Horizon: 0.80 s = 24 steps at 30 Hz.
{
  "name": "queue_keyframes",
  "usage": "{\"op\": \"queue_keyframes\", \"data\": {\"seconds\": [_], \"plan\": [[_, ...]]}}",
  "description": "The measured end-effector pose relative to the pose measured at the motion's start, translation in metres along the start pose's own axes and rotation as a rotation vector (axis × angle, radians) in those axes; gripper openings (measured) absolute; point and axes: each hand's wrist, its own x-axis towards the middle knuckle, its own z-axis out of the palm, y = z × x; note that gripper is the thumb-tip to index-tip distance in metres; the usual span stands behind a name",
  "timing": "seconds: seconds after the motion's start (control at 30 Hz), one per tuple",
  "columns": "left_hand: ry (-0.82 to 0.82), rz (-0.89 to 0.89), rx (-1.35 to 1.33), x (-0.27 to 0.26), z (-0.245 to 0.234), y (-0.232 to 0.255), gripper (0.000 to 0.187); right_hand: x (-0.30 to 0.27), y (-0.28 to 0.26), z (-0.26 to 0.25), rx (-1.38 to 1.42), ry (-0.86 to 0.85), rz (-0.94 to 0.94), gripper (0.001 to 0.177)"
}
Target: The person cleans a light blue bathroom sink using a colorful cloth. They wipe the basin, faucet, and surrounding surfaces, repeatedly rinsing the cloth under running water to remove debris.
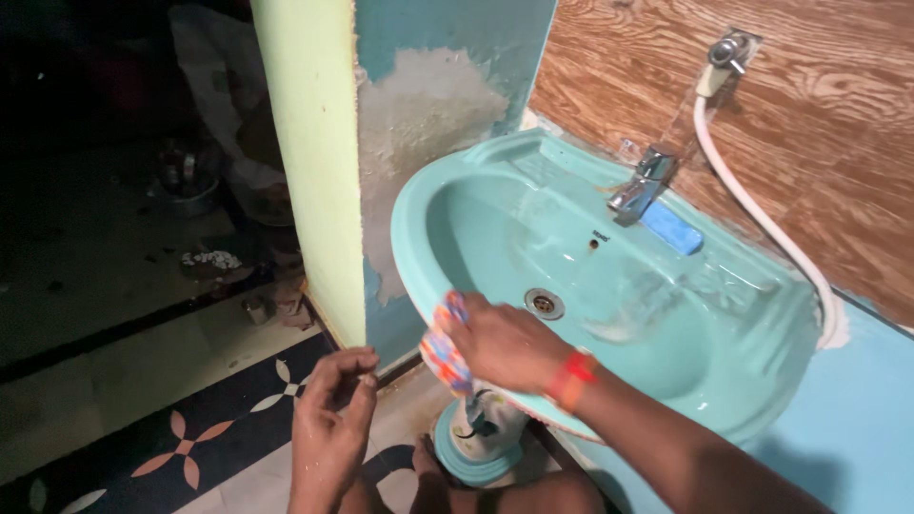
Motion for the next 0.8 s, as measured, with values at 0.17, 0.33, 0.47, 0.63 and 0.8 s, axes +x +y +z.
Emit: {"op": "queue_keyframes", "data": {"seconds": [0.17,0.33,0.47,0.63,0.8], "plan": [[-0.090,0.196,0.014,0.020,0.009,0.045,0.022,-0.089,0.034,-0.022,-0.057,-0.028,-0.044,0.053],[-0.191,0.236,0.277,0.063,0.031,0.079,0.023,-0.113,0.068,-0.025,-0.046,0.048,-0.219,0.049],[-0.334,0.508,0.259,0.113,0.072,0.085,0.025,-0.096,0.057,0.004,-0.489,0.123,-0.215,0.027],[-0.545,0.406,0.502,0.146,0.130,0.065,0.026,-0.042,0.009,0.045,-0.465,0.669,-0.205,0.024],[-0.670,0.272,0.970,0.156,0.147,0.040,0.038,-0.052,-0.007,0.042,-0.222,0.679,0.036,0.048]]}}
